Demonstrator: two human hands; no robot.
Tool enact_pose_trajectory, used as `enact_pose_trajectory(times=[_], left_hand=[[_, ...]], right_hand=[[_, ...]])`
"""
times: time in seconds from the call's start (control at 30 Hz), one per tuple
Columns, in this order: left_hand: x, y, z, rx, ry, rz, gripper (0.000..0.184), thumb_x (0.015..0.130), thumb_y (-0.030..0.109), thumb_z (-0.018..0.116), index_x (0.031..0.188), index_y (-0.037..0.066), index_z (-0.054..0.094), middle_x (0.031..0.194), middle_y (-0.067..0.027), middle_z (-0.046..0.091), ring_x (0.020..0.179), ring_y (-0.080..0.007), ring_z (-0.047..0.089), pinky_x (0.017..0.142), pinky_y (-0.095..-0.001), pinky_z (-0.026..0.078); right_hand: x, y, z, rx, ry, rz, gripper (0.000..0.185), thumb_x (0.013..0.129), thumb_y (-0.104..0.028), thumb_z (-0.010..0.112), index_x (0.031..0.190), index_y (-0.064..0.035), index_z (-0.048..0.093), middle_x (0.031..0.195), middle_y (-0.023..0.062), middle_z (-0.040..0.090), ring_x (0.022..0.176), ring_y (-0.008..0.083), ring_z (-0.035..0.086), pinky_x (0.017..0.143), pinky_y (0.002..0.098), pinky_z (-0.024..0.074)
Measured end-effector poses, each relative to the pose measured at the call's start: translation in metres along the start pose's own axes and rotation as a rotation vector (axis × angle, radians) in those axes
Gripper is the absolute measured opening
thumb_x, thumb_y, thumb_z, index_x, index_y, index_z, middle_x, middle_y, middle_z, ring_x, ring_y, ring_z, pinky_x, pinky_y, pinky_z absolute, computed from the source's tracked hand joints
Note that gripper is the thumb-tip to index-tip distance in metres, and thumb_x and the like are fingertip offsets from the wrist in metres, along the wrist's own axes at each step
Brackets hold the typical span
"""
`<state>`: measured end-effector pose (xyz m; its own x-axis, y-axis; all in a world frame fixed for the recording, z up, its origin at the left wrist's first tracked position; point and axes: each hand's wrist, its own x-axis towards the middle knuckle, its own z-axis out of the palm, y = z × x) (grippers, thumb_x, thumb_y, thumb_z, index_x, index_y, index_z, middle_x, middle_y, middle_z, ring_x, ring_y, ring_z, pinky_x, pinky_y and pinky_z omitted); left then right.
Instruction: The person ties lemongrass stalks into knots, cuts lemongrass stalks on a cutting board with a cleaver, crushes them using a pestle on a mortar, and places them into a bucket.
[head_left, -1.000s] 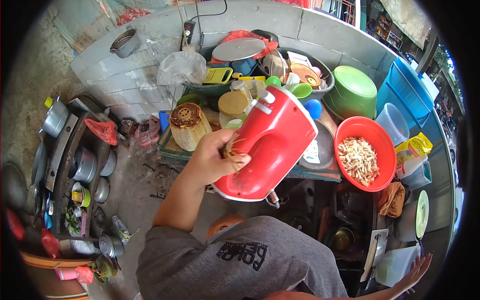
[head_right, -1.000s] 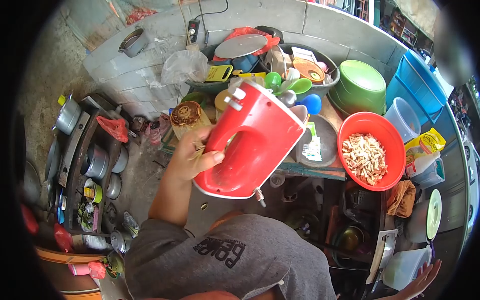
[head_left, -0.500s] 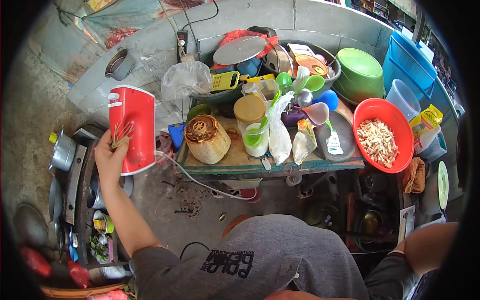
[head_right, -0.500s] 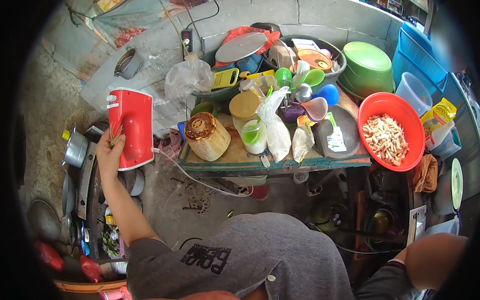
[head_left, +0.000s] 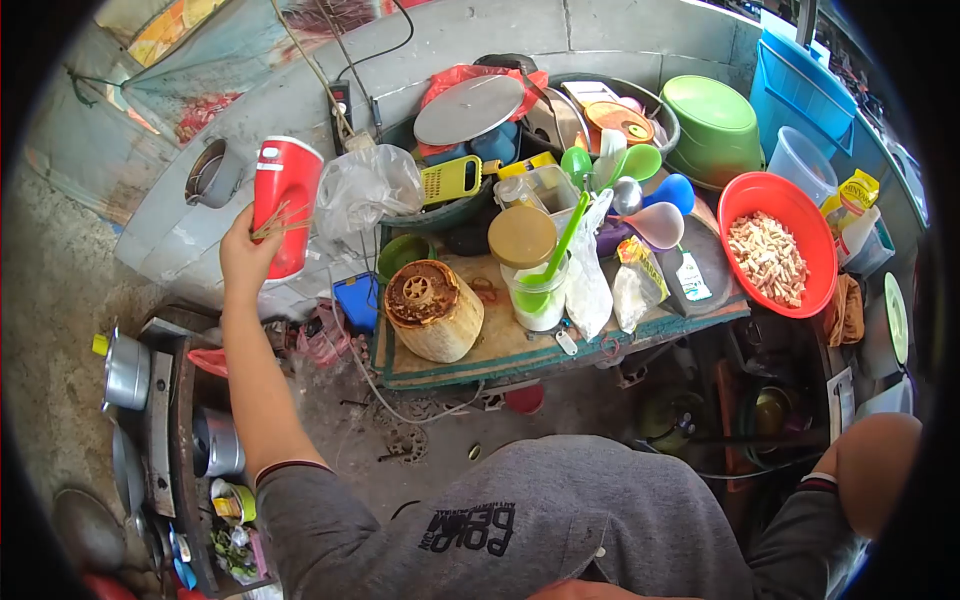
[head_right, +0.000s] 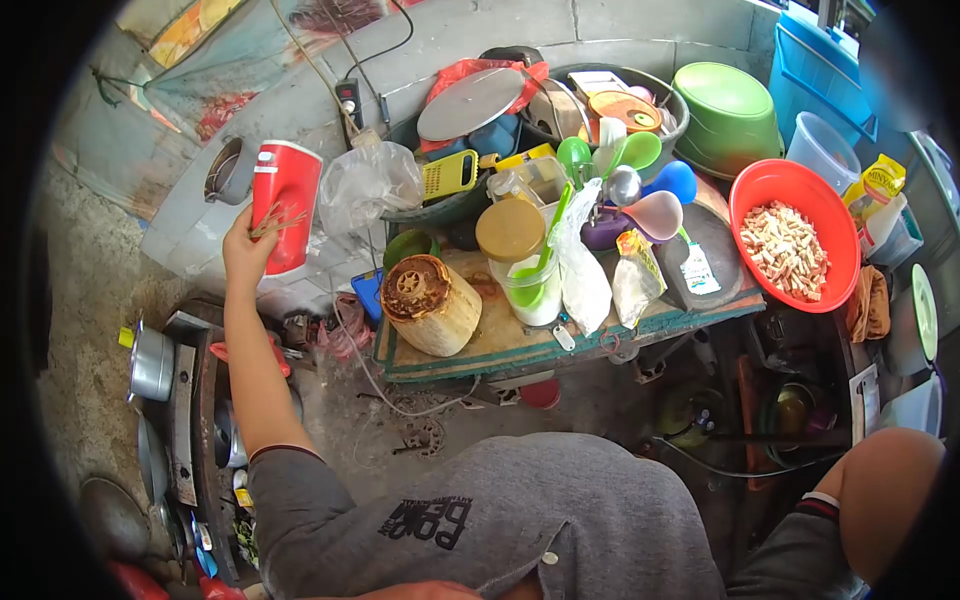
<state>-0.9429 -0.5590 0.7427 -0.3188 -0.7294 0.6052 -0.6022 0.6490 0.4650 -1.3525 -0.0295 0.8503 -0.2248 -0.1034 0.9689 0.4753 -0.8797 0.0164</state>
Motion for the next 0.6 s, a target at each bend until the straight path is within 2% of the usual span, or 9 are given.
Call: enact_pose_trajectory(times=[0.13, 0.27, 0.33, 0.37, 0.47, 0.6], left_hand=[[0.039, 0.011, 0.058, -0.038, -0.082, 0.036, 0.038, 0.074, 0.011, 0.063, 0.110, 0.001, 0.061, 0.091, -0.0123, 0.069, 0.081, -0.0183, 0.066, 0.073, -0.0310, 0.050], [0.074, -0.009, 0.122, -0.153, -0.151, 0.042, 0.035, 0.073, 0.018, 0.064, 0.104, 0.002, 0.064, 0.086, -0.0132, 0.069, 0.078, -0.0215, 0.066, 0.072, -0.0323, 0.050], [0.090, -0.020, 0.148, -0.014, -0.207, -0.122, 0.033, 0.072, 0.024, 0.064, 0.097, 0.002, 0.067, 0.083, -0.0145, 0.069, 0.075, -0.0254, 0.066, 0.071, -0.0342, 0.050], [0.092, -0.025, 0.162, -0.052, -0.172, -0.133, 0.035, 0.070, 0.029, 0.064, 0.092, 0.002, 0.068, 0.079, -0.0166, 0.068, 0.074, -0.0284, 0.066, 0.069, -0.0362, 0.049], [0.105, -0.034, 0.187, 0.068, -0.273, -0.208, 0.038, 0.068, 0.033, 0.064, 0.089, 0.000, 0.067, 0.079, -0.0179, 0.068, 0.075, -0.0288, 0.066, 0.068, -0.0376, 0.049], [0.121, -0.048, 0.205, 0.090, -0.267, -0.249, 0.041, 0.067, 0.036, 0.064, 0.082, -0.001, 0.068, 0.076, -0.0179, 0.067, 0.073, -0.0284, 0.066, 0.067, -0.0379, 0.049]], right_hand=[[-0.003, 0.001, 0.013, -0.067, -0.007, -0.023, 0.073, 0.086, -0.046, 0.053, 0.147, -0.0186, 0.022, 0.153, 0.0083, 0.017, 0.130, 0.0240, 0.037, 0.101, 0.0401, 0.0355], [-0.006, -0.003, 0.027, -0.162, -0.015, -0.063, 0.073, 0.086, -0.046, 0.053, 0.147, -0.0181, 0.022, 0.153, 0.0086, 0.017, 0.131, 0.0239, 0.036, 0.102, 0.0400, 0.0343], [-0.006, -0.007, 0.033, -0.217, -0.022, -0.084, 0.073, 0.086, -0.047, 0.053, 0.147, -0.0178, 0.023, 0.153, 0.0087, 0.017, 0.131, 0.0238, 0.035, 0.102, 0.0399, 0.0337], [-0.008, -0.008, 0.035, -0.242, -0.022, -0.092, 0.073, 0.086, -0.047, 0.053, 0.147, -0.0177, 0.023, 0.153, 0.0088, 0.017, 0.131, 0.0238, 0.035, 0.102, 0.0399, 0.0334], [-0.008, -0.012, 0.044, -0.300, -0.026, -0.118, 0.073, 0.086, -0.047, 0.052, 0.146, -0.0173, 0.023, 0.153, 0.0090, 0.017, 0.132, 0.0237, 0.034, 0.103, 0.0398, 0.0325], [-0.009, -0.016, 0.050, -0.379, -0.026, -0.142, 0.074, 0.086, -0.047, 0.052, 0.146, -0.0167, 0.023, 0.153, 0.0093, 0.018, 0.132, 0.0236, 0.033, 0.104, 0.0397, 0.0314]])
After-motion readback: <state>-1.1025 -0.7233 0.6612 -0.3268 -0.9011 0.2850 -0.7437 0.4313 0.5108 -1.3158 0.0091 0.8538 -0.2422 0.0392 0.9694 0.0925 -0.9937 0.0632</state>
